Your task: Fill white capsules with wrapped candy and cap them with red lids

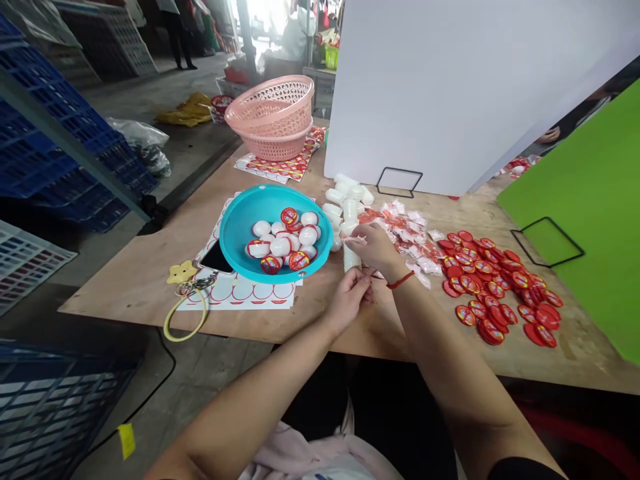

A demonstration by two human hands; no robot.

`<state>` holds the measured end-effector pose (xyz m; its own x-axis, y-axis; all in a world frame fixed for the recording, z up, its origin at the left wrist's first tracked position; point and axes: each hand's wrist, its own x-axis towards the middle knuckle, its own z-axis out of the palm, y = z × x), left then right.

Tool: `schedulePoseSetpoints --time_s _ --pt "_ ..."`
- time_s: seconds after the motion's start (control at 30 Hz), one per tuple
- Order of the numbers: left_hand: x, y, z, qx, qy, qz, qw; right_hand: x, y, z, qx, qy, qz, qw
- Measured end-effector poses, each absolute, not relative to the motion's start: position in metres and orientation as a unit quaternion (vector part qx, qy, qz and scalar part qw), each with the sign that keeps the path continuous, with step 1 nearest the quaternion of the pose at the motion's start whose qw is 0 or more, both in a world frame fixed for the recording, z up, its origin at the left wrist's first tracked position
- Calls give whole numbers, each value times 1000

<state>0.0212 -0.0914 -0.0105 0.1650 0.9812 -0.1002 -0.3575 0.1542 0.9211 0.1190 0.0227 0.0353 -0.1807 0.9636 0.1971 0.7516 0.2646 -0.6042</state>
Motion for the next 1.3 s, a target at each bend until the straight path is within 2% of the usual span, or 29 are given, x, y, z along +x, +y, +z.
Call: schedulePoseSetpoints --time_s 0.13,0.27,0.33,0.47,0.53,0.73,0.93,1.0,1.13,1.2,1.3 --pt "18 -95 -12 416 445 549 572 129 8 46 -573 -741 233 261" --pt "16 -98 -9 494 558 579 331 144 -23 54 -518 -740 335 269" --pt "16 -99 -5 559 565 538 279 150 -41 56 -488 -752 351 270" --pt "17 -101 2 617 534 434 383 160 -64 57 -489 -803 244 239" --pt "16 -103 4 628 518 419 403 164 -66 58 -474 -809 244 248" --pt "14 -104 4 612 430 466 473 169 -64 55 -391 -820 276 314" --pt "4 -110 -1 507 395 441 626 181 -53 51 -437 -742 247 445" --pt "-1 -116 1 501 409 443 622 180 -47 44 -426 -778 213 409" --pt "-12 -126 7 485 440 446 610 165 -38 20 -340 -899 164 223" --pt "-18 -127 12 475 449 447 610 159 -37 12 -319 -925 127 161" --pt "-27 -128 20 508 476 444 564 158 -40 16 -333 -928 62 154"
